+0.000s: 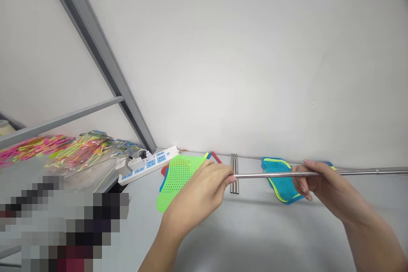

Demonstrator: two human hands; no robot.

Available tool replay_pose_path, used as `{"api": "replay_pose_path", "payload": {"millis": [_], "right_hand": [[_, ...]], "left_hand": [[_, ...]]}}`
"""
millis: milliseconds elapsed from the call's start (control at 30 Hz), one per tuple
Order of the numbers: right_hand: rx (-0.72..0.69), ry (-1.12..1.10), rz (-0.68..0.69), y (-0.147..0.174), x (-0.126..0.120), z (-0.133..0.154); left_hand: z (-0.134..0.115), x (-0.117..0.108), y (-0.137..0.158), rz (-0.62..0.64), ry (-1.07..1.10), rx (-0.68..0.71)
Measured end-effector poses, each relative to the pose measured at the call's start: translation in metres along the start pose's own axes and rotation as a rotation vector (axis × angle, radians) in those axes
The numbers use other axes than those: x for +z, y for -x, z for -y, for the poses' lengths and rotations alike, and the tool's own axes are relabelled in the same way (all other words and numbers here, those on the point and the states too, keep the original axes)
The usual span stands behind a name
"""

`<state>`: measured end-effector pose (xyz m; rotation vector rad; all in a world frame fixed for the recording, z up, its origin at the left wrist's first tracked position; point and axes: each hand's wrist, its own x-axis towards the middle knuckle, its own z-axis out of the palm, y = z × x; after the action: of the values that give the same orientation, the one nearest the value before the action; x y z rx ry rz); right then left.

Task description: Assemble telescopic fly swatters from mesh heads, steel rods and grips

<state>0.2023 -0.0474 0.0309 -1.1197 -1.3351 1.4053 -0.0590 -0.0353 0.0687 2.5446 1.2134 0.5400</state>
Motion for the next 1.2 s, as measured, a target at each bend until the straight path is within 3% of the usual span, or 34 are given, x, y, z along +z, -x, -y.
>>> {"api": "replay_pose_path", "payload": {"millis": [233, 1200], "right_hand": [[0.003, -0.001, 0.002, 0.0002, 0.0018, 0.0041], [-0.001, -0.024, -0.003, 0.0012, 0.0066, 0.0069]], "left_hand": [[0.0044, 0.001, -0.0005, -0.043, 0.05, 0.007], [0.0054, -0.0001, -0.0023, 0.027, 0.083, -0.022]]}}
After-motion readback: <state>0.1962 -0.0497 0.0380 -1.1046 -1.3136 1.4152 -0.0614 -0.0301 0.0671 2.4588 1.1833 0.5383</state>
